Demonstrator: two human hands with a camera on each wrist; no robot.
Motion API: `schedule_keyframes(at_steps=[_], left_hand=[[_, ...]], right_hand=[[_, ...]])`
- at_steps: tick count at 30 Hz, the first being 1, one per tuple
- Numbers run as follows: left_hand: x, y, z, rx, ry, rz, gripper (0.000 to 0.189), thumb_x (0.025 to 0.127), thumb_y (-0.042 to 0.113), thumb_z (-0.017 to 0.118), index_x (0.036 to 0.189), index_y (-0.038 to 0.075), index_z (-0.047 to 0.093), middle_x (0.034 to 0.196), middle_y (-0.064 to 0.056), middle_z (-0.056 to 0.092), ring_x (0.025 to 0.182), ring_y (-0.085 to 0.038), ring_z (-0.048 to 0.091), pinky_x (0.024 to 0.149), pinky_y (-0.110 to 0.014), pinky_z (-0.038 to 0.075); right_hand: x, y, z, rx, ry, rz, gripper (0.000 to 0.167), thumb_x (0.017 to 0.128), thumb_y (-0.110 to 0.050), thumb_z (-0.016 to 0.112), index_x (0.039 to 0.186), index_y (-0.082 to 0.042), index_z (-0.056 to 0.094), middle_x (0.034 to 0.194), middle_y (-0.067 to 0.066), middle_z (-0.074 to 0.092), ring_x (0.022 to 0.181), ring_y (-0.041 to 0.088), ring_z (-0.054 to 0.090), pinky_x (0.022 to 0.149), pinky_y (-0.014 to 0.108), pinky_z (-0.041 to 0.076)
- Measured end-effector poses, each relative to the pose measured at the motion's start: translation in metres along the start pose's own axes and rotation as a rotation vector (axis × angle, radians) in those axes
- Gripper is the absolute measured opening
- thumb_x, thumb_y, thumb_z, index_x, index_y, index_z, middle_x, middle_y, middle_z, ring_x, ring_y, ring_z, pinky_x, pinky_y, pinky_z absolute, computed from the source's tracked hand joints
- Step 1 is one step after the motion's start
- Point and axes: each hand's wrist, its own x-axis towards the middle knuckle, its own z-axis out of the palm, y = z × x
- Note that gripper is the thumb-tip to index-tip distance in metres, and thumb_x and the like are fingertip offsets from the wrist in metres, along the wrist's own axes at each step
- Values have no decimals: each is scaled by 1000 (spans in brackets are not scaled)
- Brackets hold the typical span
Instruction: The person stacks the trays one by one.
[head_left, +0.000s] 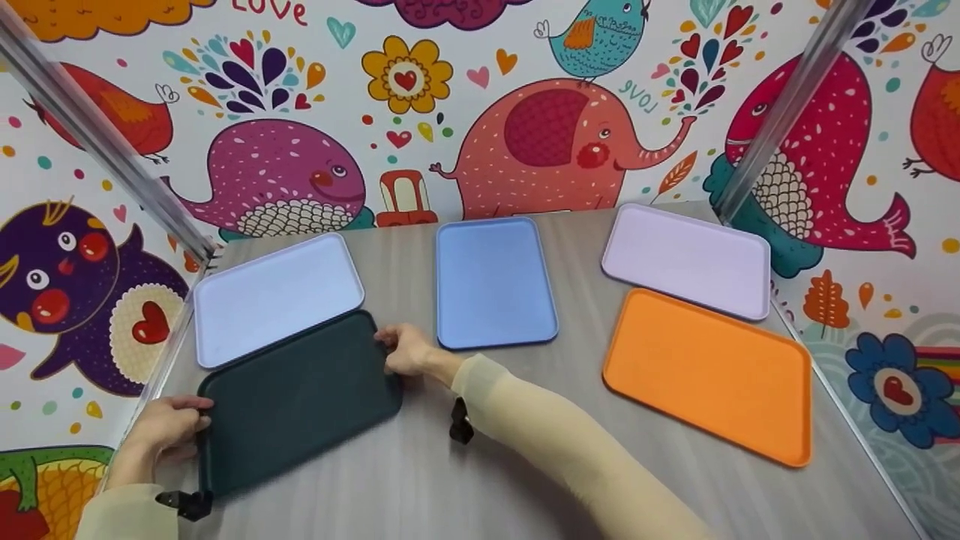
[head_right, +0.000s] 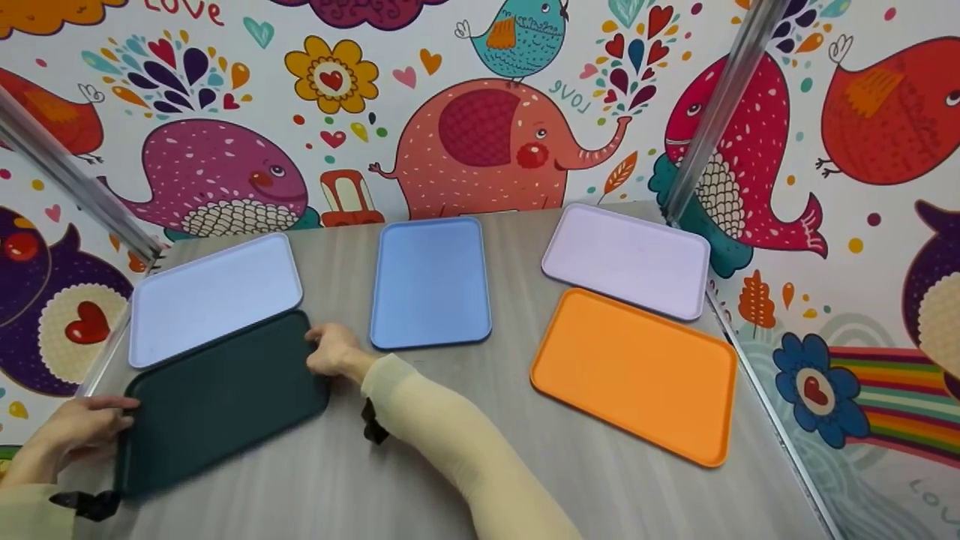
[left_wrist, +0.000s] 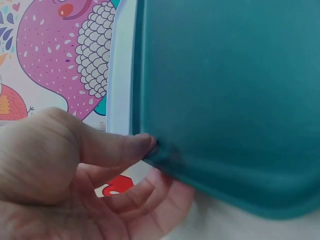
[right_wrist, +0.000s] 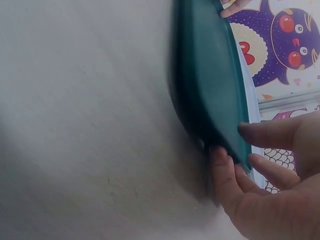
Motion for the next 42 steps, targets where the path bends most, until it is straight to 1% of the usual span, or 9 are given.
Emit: schedule_keyframes(at_steps=[3, 6, 14, 18, 23, 28, 33, 37, 42], left_hand=[[-1, 0, 0, 36, 16, 32, 57, 98, 2, 55, 152, -18, 49, 106, -17, 65, 82, -22, 58, 69, -33, 54], [-1, 0, 0, 40, 19, 50, 61, 95, 0, 51, 154, -17, 47, 96, -8, 61, 71, -17, 52, 63, -31, 48], [-4, 1, -1, 1, 16, 61, 65, 95, 0, 50, 158, -17, 42, 85, 2, 55, 66, -11, 49, 63, -29, 46], [-4, 6, -6, -25, 5, 68, 60, 103, 2, 48, 160, -14, 43, 106, -14, 61, 79, -14, 55, 71, -29, 53], [-3, 21, -11, -73, -14, 112, 58, 107, 2, 48, 164, -11, 43, 152, -37, 45, 94, -13, 60, 85, -26, 61], [-1, 36, -17, -145, -43, 133, 57, 106, 1, 51, 163, -6, 47, 134, -16, 64, 100, -9, 65, 85, -31, 68], [2, 40, -20, -280, -85, 141, 47, 107, 1, 52, 148, 20, 67, 107, 9, 67, 94, -6, 68, 76, -30, 69], [3, 44, -20, -398, -130, 151, 45, 109, 1, 56, 128, 38, 74, 105, 18, 74, 97, -2, 75, 76, -30, 69], [6, 53, -18, -568, -189, 192, 44, 113, 1, 57, 121, 40, 76, 106, 15, 81, 97, -5, 80, 77, -29, 70]], right_hand=[[0, 0, -2, 2, 1, 9, 64, 84, 17, 72, 143, -7, 74, 141, 16, 74, 130, 24, 68, 107, 33, 60], [-1, 1, -2, 11, 5, 23, 61, 85, 17, 69, 140, -8, 76, 140, 16, 74, 124, 23, 68, 98, 32, 60], [-1, 2, -5, 66, -1, 36, 60, 83, 17, 71, 138, -6, 76, 138, 18, 74, 118, 22, 67, 95, 33, 61], [2, 3, -12, 95, 6, 26, 63, 82, 18, 69, 140, -7, 76, 135, 16, 75, 112, 19, 65, 86, 29, 58], [3, 4, -24, 173, 24, 31, 68, 82, 22, 58, 141, -7, 75, 127, 15, 76, 92, 18, 62, 73, 30, 54], [3, 4, -39, 207, 26, 31, 67, 86, 21, 56, 145, -8, 73, 129, 16, 76, 84, 18, 63, 71, 37, 55], [5, -2, -53, 243, 8, 18, 67, 91, 19, 57, 149, -10, 70, 133, 18, 75, 82, 18, 58, 77, 44, 51], [7, -7, -65, 284, 16, 19, 66, 91, 18, 56, 149, -10, 71, 134, 19, 76, 86, 17, 62, 78, 42, 54], [10, -13, -81, 323, 27, 27, 67, 92, 16, 53, 151, -11, 70, 136, 18, 74, 74, 13, 55, 75, 38, 52]])
